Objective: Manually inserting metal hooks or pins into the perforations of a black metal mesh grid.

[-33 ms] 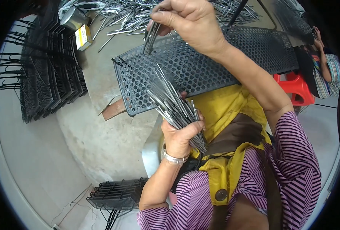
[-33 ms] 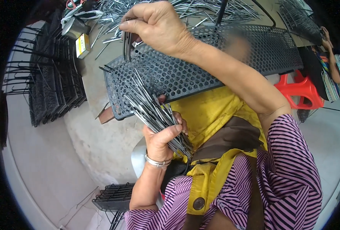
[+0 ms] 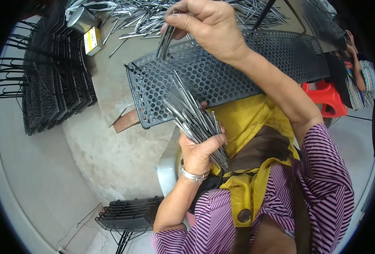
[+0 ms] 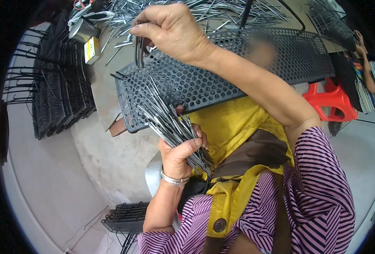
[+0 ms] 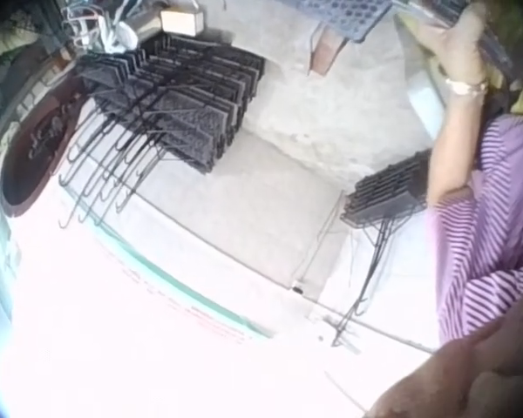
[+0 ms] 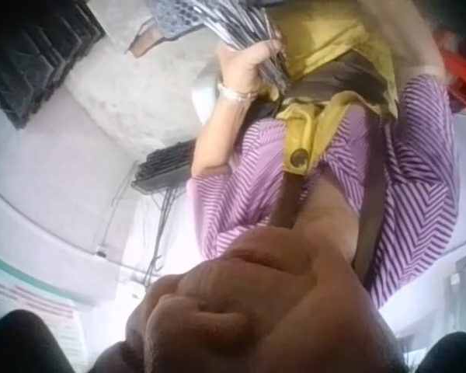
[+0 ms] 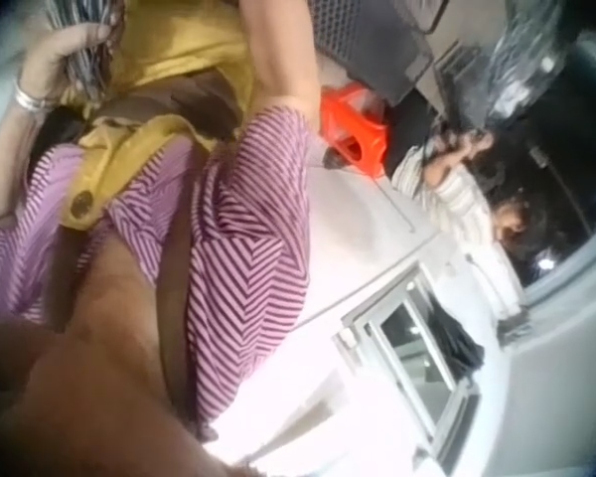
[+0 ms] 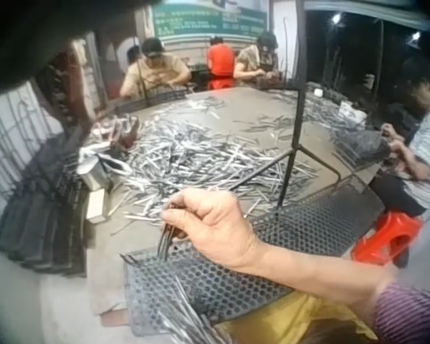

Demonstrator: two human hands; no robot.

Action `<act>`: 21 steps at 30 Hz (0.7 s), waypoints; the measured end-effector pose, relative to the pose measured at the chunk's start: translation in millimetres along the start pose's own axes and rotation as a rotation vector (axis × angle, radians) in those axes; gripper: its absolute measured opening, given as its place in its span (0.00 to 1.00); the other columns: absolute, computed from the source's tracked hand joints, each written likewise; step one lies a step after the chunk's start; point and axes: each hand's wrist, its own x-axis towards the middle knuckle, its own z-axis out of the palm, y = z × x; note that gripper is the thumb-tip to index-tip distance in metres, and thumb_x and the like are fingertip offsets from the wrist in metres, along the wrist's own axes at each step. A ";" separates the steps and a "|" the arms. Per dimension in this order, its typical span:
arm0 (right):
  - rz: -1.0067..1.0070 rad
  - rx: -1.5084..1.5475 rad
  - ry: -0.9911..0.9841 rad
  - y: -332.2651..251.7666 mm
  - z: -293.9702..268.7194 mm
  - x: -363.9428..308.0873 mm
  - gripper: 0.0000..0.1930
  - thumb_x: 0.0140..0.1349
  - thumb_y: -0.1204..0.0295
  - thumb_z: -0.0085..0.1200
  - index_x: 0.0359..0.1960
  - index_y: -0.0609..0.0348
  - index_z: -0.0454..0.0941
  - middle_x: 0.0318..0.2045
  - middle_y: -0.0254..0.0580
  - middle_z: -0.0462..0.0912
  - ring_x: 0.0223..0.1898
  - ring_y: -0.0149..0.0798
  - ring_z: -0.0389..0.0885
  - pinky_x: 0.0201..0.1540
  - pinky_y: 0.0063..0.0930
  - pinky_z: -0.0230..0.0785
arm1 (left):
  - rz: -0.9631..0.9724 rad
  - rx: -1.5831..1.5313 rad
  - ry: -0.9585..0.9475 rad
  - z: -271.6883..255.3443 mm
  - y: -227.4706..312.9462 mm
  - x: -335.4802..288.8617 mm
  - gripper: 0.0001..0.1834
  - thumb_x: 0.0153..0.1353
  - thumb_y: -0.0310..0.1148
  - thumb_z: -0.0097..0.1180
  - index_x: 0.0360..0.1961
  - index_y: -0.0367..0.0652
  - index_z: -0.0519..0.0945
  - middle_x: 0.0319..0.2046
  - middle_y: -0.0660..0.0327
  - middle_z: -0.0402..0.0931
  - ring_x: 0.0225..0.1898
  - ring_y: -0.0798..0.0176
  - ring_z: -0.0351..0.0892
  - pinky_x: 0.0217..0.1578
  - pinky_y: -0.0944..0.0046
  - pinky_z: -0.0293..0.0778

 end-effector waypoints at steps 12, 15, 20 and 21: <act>-0.360 -0.338 -0.131 28.3 20.9 1.0 0.06 0.53 0.79 0.50 0.33 0.62 0.77 0.25 0.35 0.80 0.21 0.24 0.77 0.24 0.12 0.70 | -0.015 -0.009 -0.002 1.7 1.5 -0.5 0.36 0.37 0.15 0.55 0.53 0.31 0.60 0.26 0.59 0.72 0.26 0.67 0.73 0.29 0.69 0.72; -0.355 -0.346 -0.155 29.5 21.5 -3.0 0.06 0.53 0.79 0.51 0.32 0.63 0.77 0.25 0.36 0.80 0.22 0.25 0.78 0.25 0.13 0.70 | -0.022 -0.006 -0.001 -0.1 0.6 -0.5 0.36 0.37 0.15 0.55 0.53 0.31 0.60 0.26 0.60 0.72 0.26 0.67 0.73 0.29 0.70 0.72; -0.378 -0.325 -0.151 29.5 21.8 -7.5 0.06 0.52 0.80 0.51 0.32 0.63 0.77 0.25 0.38 0.81 0.24 0.27 0.79 0.26 0.14 0.71 | -0.027 -0.009 0.000 0.8 0.9 -1.2 0.36 0.37 0.15 0.55 0.54 0.31 0.60 0.26 0.61 0.72 0.26 0.68 0.73 0.30 0.70 0.71; -0.362 -0.307 -0.152 29.7 21.6 -8.5 0.06 0.51 0.80 0.52 0.31 0.63 0.78 0.26 0.39 0.81 0.25 0.28 0.80 0.26 0.15 0.71 | -0.026 0.013 0.000 0.4 0.2 -0.9 0.37 0.37 0.16 0.55 0.54 0.35 0.59 0.25 0.58 0.71 0.24 0.64 0.72 0.27 0.66 0.71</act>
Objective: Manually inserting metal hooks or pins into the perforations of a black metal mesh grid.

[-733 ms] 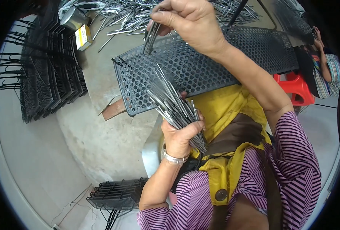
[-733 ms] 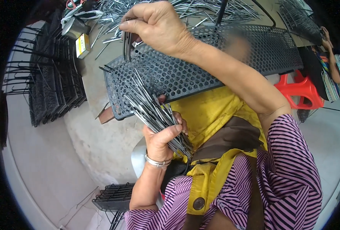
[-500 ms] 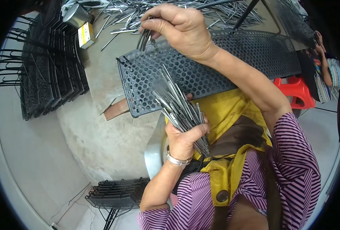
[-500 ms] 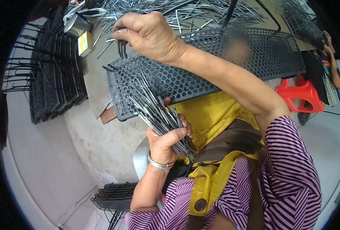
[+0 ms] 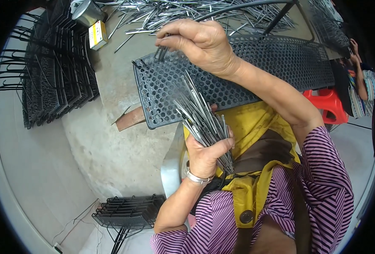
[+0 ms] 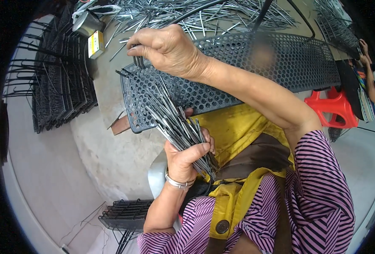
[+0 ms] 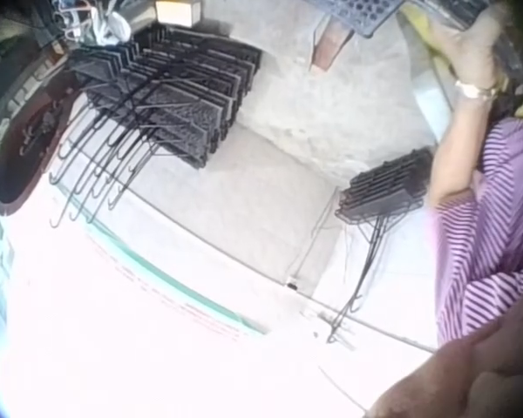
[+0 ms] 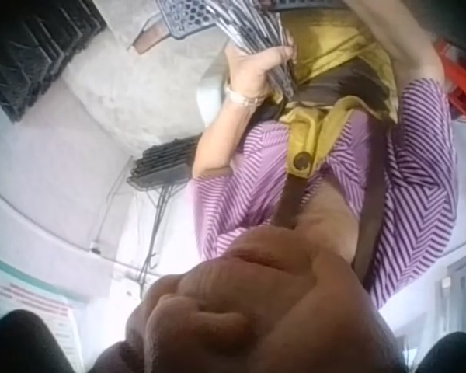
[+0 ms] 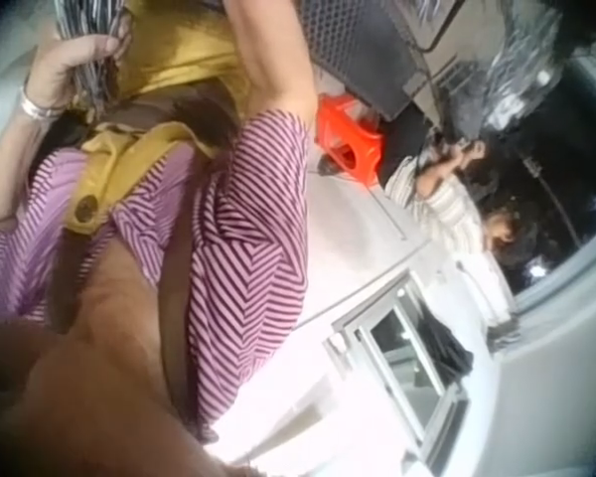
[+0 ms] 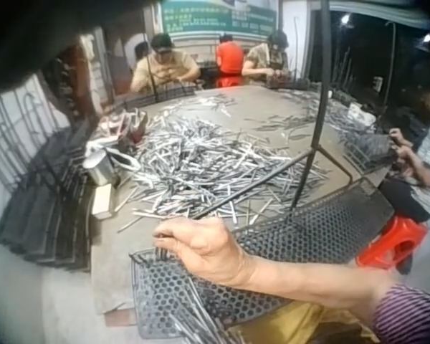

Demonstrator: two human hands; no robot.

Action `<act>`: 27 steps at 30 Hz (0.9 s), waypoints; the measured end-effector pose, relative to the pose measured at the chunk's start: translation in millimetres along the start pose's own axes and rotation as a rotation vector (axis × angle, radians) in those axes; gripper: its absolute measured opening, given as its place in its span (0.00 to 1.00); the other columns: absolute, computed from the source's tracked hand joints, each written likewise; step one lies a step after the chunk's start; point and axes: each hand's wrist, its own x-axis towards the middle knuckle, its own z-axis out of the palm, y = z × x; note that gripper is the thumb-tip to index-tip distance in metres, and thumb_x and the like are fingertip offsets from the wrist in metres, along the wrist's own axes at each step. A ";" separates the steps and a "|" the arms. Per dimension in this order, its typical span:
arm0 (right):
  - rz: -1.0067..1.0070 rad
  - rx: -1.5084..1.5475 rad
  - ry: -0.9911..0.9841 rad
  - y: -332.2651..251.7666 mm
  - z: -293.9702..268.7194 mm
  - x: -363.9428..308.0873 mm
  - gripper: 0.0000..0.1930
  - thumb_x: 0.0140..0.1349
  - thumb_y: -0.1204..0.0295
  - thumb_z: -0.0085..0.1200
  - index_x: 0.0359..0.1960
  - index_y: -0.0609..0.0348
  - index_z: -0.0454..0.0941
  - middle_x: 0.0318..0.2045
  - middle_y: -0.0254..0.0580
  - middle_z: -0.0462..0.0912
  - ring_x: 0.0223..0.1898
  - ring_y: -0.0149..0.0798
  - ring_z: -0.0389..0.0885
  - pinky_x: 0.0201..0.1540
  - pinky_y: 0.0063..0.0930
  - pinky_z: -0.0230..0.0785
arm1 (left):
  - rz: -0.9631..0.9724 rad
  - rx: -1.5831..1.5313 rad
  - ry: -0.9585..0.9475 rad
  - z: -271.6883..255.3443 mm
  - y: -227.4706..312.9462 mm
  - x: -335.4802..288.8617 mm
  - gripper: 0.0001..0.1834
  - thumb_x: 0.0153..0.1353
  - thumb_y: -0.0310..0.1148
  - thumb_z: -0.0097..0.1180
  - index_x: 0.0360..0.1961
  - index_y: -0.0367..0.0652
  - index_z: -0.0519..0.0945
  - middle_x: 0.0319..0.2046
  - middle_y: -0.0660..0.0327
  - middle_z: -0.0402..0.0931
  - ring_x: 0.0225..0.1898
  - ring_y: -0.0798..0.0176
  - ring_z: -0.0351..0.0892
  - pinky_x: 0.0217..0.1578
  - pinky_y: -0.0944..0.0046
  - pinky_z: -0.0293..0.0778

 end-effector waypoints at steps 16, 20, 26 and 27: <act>-0.017 0.120 -0.167 0.3 -10.8 -2.4 0.06 0.49 0.81 0.54 0.30 0.64 0.77 0.29 0.41 0.81 0.30 0.33 0.81 0.32 0.18 0.74 | -0.012 0.007 0.010 1.9 2.3 0.0 0.38 0.35 0.16 0.55 0.54 0.38 0.59 0.23 0.55 0.70 0.22 0.60 0.72 0.24 0.63 0.71; -0.061 0.106 -0.179 0.6 -12.2 -3.3 0.06 0.49 0.81 0.53 0.30 0.64 0.77 0.29 0.40 0.81 0.30 0.33 0.81 0.33 0.18 0.74 | -0.011 -0.002 0.006 2.1 1.9 -0.2 0.38 0.35 0.16 0.55 0.53 0.38 0.59 0.23 0.55 0.70 0.22 0.60 0.72 0.24 0.63 0.71; -0.073 0.042 -0.259 3.2 -15.3 11.8 0.05 0.52 0.77 0.52 0.30 0.64 0.77 0.27 0.39 0.81 0.27 0.30 0.80 0.29 0.17 0.72 | -0.011 0.013 0.004 2.4 0.9 -0.5 0.37 0.36 0.16 0.55 0.53 0.38 0.59 0.23 0.55 0.71 0.22 0.60 0.72 0.24 0.62 0.70; -0.069 -0.028 -0.258 2.3 -13.6 17.4 0.05 0.52 0.77 0.52 0.30 0.63 0.77 0.26 0.39 0.80 0.25 0.30 0.80 0.27 0.17 0.72 | -0.009 -0.001 0.006 2.3 1.0 -0.8 0.37 0.37 0.15 0.54 0.53 0.35 0.60 0.25 0.58 0.72 0.24 0.64 0.72 0.27 0.66 0.71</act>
